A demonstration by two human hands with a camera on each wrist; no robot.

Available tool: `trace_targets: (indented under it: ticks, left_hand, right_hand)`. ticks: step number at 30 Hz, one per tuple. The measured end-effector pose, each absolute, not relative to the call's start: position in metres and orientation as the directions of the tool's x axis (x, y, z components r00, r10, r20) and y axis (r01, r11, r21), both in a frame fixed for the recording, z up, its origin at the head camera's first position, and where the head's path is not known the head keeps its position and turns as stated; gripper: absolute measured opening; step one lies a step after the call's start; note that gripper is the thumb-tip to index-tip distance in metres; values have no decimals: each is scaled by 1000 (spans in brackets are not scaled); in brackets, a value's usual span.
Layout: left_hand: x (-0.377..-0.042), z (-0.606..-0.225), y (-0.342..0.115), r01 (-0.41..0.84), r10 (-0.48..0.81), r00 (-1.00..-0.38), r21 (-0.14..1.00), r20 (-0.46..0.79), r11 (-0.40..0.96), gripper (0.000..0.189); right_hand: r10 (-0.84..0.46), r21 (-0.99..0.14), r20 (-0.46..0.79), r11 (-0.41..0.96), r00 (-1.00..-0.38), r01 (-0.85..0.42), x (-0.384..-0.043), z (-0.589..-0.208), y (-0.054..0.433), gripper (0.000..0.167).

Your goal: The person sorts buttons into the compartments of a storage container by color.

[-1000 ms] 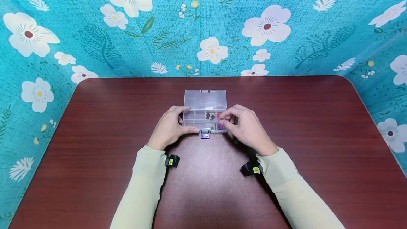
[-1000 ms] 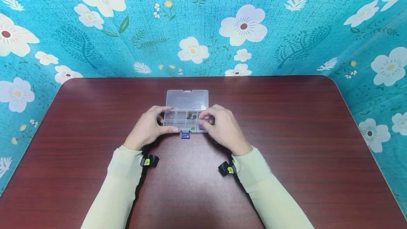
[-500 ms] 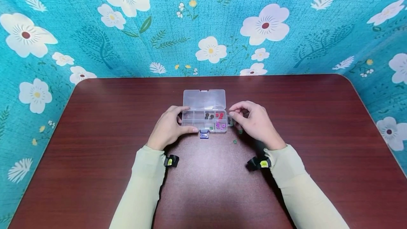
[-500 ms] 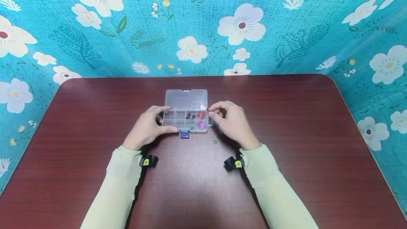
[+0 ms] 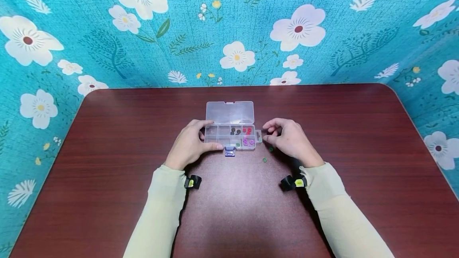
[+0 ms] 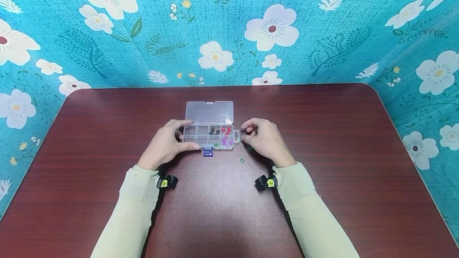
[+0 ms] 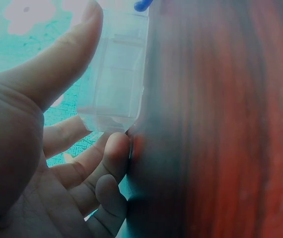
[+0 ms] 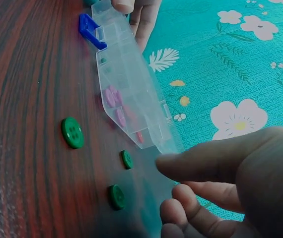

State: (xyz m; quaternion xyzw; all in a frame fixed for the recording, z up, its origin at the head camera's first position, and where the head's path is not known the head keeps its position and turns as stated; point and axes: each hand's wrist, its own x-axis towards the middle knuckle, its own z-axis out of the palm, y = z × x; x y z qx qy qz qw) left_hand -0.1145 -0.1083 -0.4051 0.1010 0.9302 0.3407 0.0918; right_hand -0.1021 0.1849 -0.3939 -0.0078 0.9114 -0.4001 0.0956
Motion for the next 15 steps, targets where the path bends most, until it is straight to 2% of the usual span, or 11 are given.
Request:
trace_targets:
  ticks: [15]
  left_hand:
    - [-114,-405,-108,130,250,-964,653,-95,746,81]
  right_hand:
    - [-131,-716,-189,697,-973,45,-102,-398,183,17]
